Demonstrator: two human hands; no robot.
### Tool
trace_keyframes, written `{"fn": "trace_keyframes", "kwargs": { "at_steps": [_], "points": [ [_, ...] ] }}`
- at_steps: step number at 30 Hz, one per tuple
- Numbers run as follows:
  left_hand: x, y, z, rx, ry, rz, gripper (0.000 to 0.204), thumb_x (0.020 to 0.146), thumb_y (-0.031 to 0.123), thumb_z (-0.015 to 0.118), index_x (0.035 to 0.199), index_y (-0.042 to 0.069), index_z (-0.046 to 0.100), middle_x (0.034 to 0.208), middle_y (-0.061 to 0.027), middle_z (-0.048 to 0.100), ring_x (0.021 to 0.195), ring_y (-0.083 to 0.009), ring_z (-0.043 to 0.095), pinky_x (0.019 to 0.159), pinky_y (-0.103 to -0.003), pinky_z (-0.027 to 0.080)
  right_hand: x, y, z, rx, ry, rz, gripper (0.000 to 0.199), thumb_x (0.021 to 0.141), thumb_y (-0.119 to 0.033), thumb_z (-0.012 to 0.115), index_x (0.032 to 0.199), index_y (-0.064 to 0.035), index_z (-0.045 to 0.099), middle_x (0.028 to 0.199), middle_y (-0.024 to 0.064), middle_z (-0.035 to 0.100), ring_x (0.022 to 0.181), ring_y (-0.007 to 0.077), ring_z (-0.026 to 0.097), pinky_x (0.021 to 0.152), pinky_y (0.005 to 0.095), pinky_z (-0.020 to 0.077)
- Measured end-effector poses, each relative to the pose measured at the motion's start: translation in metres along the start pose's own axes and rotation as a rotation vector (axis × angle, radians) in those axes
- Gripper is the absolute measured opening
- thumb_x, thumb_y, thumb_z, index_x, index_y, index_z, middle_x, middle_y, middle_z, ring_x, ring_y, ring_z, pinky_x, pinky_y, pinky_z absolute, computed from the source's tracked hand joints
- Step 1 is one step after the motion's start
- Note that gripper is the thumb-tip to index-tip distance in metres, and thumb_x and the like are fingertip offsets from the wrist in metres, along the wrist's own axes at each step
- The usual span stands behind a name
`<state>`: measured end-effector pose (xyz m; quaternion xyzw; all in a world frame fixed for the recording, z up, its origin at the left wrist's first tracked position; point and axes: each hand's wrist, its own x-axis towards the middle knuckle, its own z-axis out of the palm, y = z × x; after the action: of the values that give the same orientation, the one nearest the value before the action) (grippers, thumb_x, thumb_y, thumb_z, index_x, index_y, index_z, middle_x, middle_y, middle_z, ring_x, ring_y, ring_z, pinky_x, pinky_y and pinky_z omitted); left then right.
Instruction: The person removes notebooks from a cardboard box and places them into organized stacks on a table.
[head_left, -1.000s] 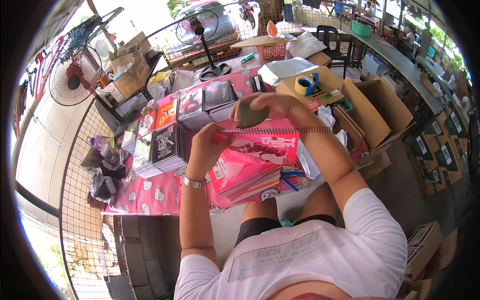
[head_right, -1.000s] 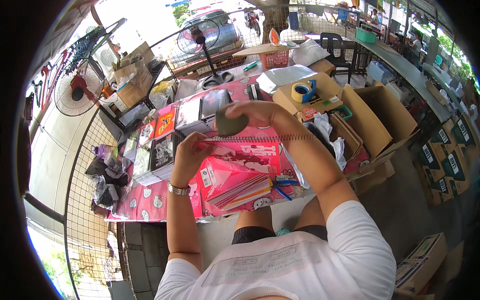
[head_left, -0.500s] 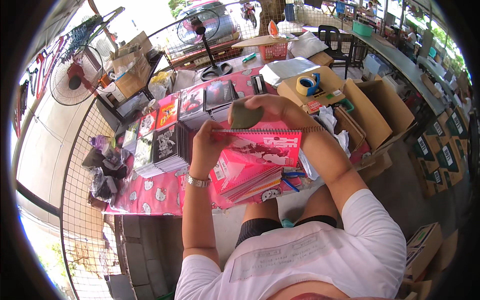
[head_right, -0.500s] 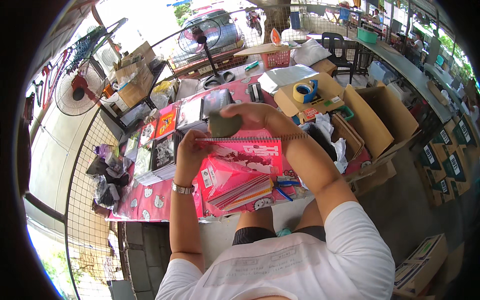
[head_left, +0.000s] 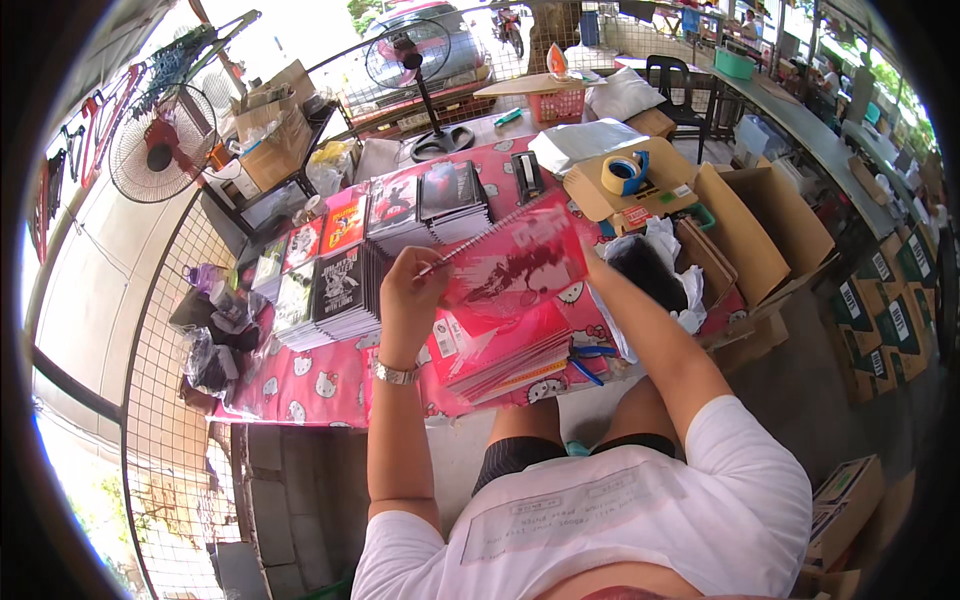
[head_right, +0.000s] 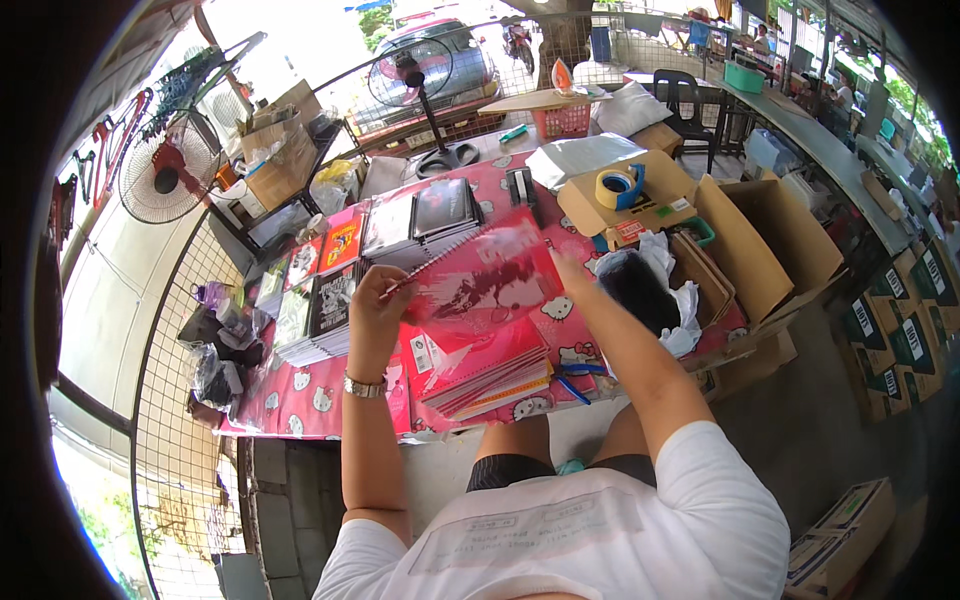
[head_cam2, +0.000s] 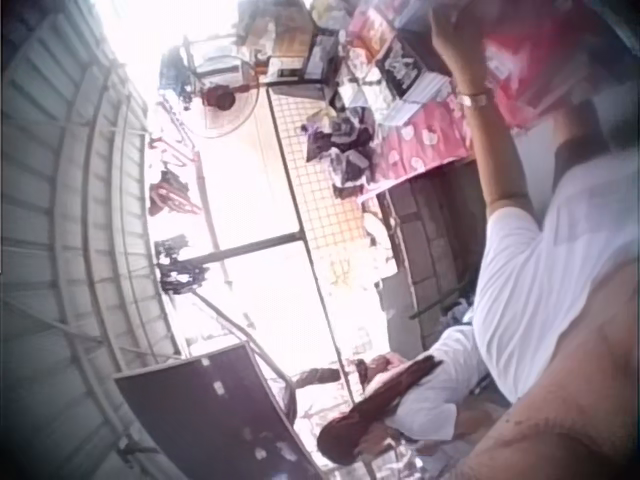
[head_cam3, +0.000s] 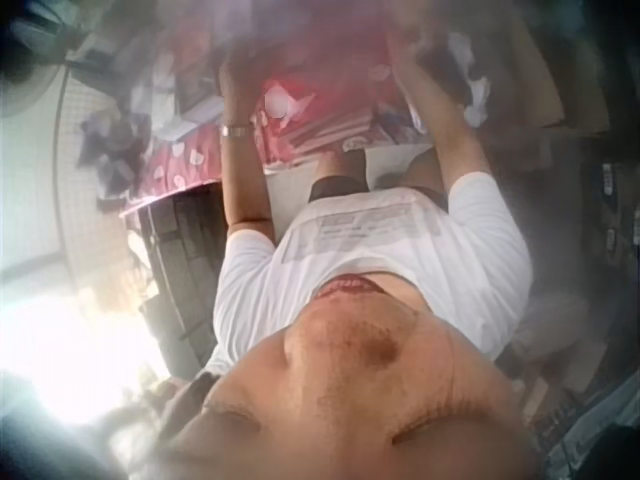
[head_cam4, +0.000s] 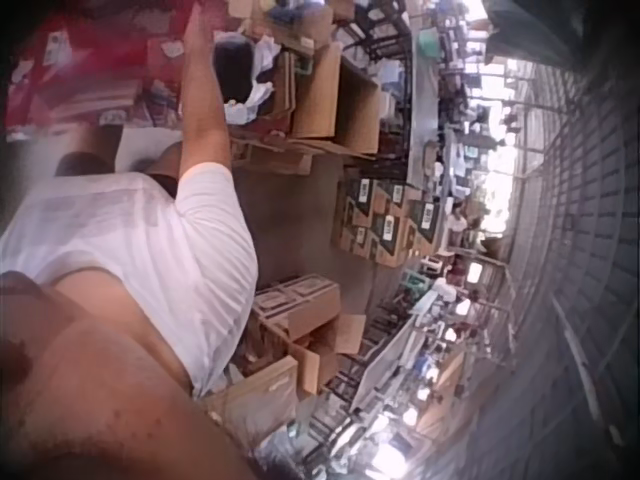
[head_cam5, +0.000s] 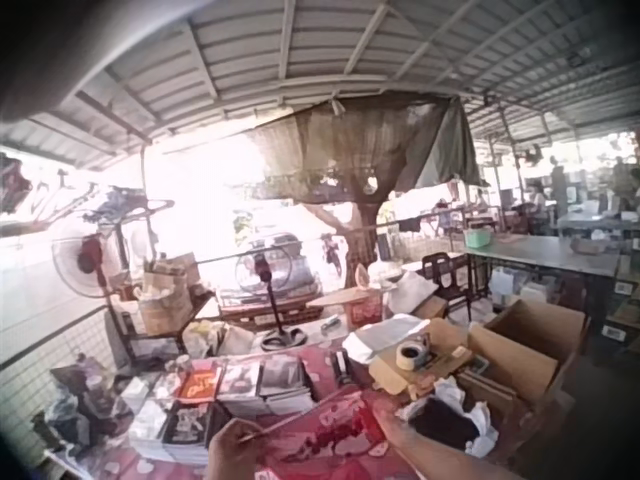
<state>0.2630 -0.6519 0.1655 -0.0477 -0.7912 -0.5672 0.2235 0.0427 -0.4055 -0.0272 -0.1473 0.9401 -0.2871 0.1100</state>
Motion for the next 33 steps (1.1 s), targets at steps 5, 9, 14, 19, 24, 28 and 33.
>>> {"fn": "trace_keyframes", "kwargs": {
  "at_steps": [5,9,14,19,24,28,33],
  "points": [
    [-0.022,-0.006,-0.022,0.031,0.112,-0.208,0.013,0.094,0.013,0.065,0.095,0.001,0.062,0.072,-0.0029,0.060,0.059,-0.0058,0.054,0.047,-0.025,0.041,-0.091,0.034,0.101,-0.042,0.039,-0.260,0.068,0.081,-0.047,0.070,0.132,-0.0055,0.051,0.137,0.0166,0.047,0.126,0.0410,0.046,0.103,0.0479,0.0400],
    [-0.030,-0.025,-0.013,0.194,0.242,-0.117,0.017,0.095,0.021,0.064,0.097,0.004,0.063,0.062,-0.0059,0.055,0.052,-0.0102,0.049,0.048,-0.029,0.039,-0.177,0.028,0.113,-0.237,0.397,-0.454,0.067,0.082,-0.037,0.070,0.136,-0.0064,0.047,0.133,0.0188,0.048,0.128,0.0402,0.042,0.109,0.0464,0.0339],
    [-0.028,-0.022,0.006,0.243,0.269,-0.019,0.021,0.092,0.024,0.067,0.101,0.006,0.062,0.059,-0.0062,0.050,0.050,-0.0147,0.044,0.049,-0.031,0.039,-0.205,0.062,0.104,-0.304,0.281,-0.464,0.063,0.084,-0.031,0.069,0.135,-0.0020,0.047,0.131,0.0195,0.049,0.122,0.0385,0.047,0.106,0.0479,0.0356],
    [-0.029,-0.003,0.000,0.485,0.235,-0.018,0.021,0.091,0.024,0.069,0.101,0.006,0.061,0.058,-0.0076,0.050,0.048,-0.0172,0.044,0.050,-0.033,0.041,-0.176,0.045,0.061,-0.010,0.738,-0.452,0.054,0.087,-0.028,0.068,0.129,0.0013,0.052,0.116,0.0190,0.057,0.105,0.0362,0.055,0.096,0.0452,0.0414],
    [-0.031,-0.013,-0.002,0.263,0.246,-0.017,0.020,0.095,0.022,0.064,0.100,0.003,0.059,0.061,-0.0033,0.049,0.051,-0.0106,0.045,0.048,-0.028,0.047,-0.215,-0.098,-0.037,0.451,0.692,-0.648,0.052,0.084,-0.026,0.072,0.126,-0.0004,0.055,0.112,0.0181,0.060,0.108,0.0332,0.055,0.095,0.0404,0.0434],
    [-0.031,-0.021,-0.001,0.273,0.222,-0.010,0.019,0.097,0.021,0.061,0.103,0.003,0.060,0.068,0.0000,0.053,0.059,-0.0057,0.055,0.048,-0.023,0.053,-0.228,-0.151,-0.048,0.379,0.540,-0.868,0.053,0.079,-0.024,0.077,0.124,-0.0015,0.058,0.116,0.0159,0.060,0.112,0.0314,0.056,0.097,0.0395,0.0443],
    [-0.034,-0.013,0.000,0.275,0.177,0.021,0.017,0.097,0.019,0.061,0.101,0.002,0.061,0.070,-0.0004,0.055,0.062,-0.0066,0.061,0.048,-0.024,0.053,-0.222,-0.185,-0.048,0.371,0.520,-0.882,0.054,0.078,-0.023,0.077,0.123,-0.0021,0.058,0.117,0.0126,0.059,0.109,0.0315,0.057,0.095,0.0425,0.0447]
  ]
}}
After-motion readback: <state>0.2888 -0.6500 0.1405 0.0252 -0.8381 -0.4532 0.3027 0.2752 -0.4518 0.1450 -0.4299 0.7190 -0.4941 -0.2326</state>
